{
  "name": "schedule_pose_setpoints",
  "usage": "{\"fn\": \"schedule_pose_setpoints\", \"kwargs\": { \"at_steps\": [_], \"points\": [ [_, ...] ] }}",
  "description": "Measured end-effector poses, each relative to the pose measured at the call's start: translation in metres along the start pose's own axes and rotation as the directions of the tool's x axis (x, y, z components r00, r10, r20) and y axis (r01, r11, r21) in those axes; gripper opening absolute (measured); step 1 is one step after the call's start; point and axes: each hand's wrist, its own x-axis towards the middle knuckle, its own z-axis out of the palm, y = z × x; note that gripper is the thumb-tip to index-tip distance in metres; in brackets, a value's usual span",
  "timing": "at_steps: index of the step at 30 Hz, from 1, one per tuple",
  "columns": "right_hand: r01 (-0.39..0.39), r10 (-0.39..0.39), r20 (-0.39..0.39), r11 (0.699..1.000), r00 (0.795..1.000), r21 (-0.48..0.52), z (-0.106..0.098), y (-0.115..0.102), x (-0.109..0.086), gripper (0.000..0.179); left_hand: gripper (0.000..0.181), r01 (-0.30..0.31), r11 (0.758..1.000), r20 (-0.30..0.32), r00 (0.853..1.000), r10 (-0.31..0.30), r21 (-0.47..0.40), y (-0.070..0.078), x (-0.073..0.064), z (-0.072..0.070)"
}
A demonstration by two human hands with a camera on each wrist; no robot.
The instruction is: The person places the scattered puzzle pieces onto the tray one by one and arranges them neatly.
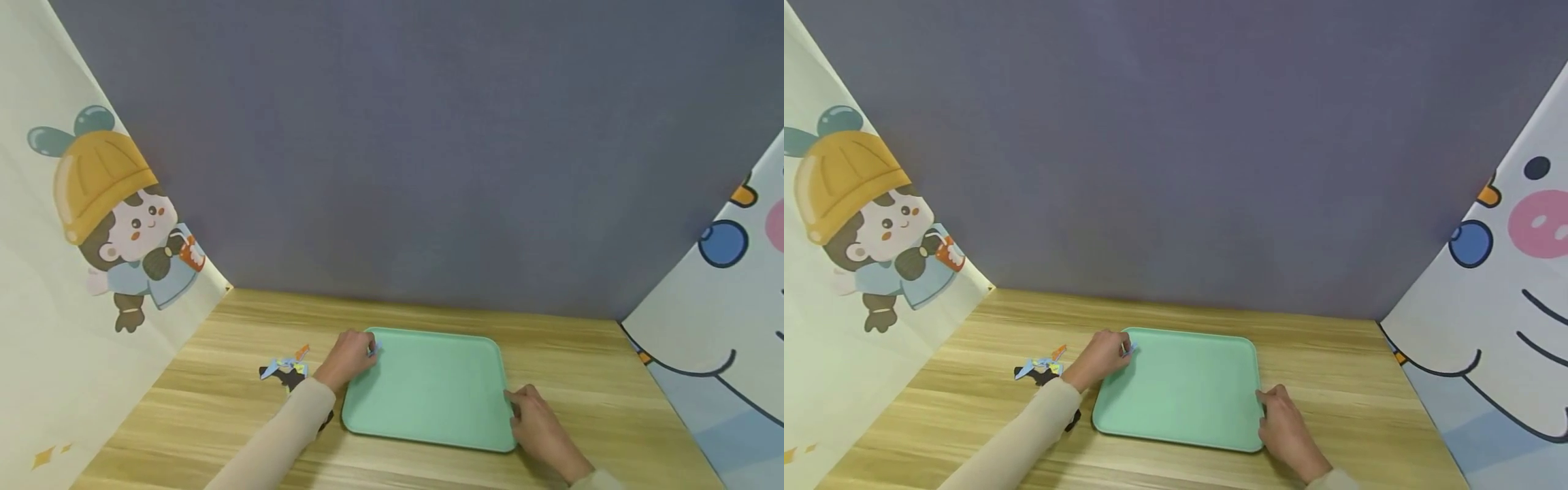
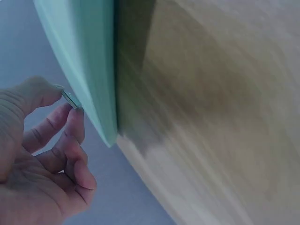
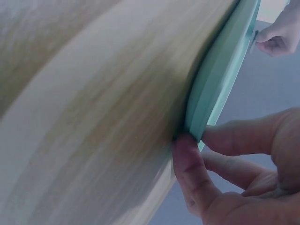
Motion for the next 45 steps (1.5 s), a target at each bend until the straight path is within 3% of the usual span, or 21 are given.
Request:
{"fn": "schedule_pose_setpoints", "kwargs": {
  "at_steps": [7, 16, 28, 45],
  "points": [
    [0.003, -0.003, -0.003, 1.0, 1.0, -0.002, 0.001, -0.001, 0.001, 0.044, 0.015, 0.024, 0.997, -0.008, 1.0, -0.023, 0.071, 0.001, 0.007, 0.011],
    [0.003, -0.003, -0.006, 1.0, 1.0, 0.011, 0.001, -0.001, 0.0, 0.045, 0.01, 0.076, 0.992, 0.048, 0.996, -0.081, 0.103, 0.001, 0.01, 0.012],
    [0.003, -0.003, 0.011, 1.0, 1.0, 0.014, -0.001, 0.0, 0.001, 0.046, 0.016, 0.149, 0.989, 0.03, 0.988, -0.15, 0.015, -0.017, -0.012, -0.02],
    [0.043, -0.043, 0.001, 0.999, 0.999, 0.019, -0.001, 0.002, -0.001, 0.047, 0.037, 0.313, 0.948, 0.129, 0.939, -0.318, 0.058, -0.07, -0.066, -0.073]
  ]
}}
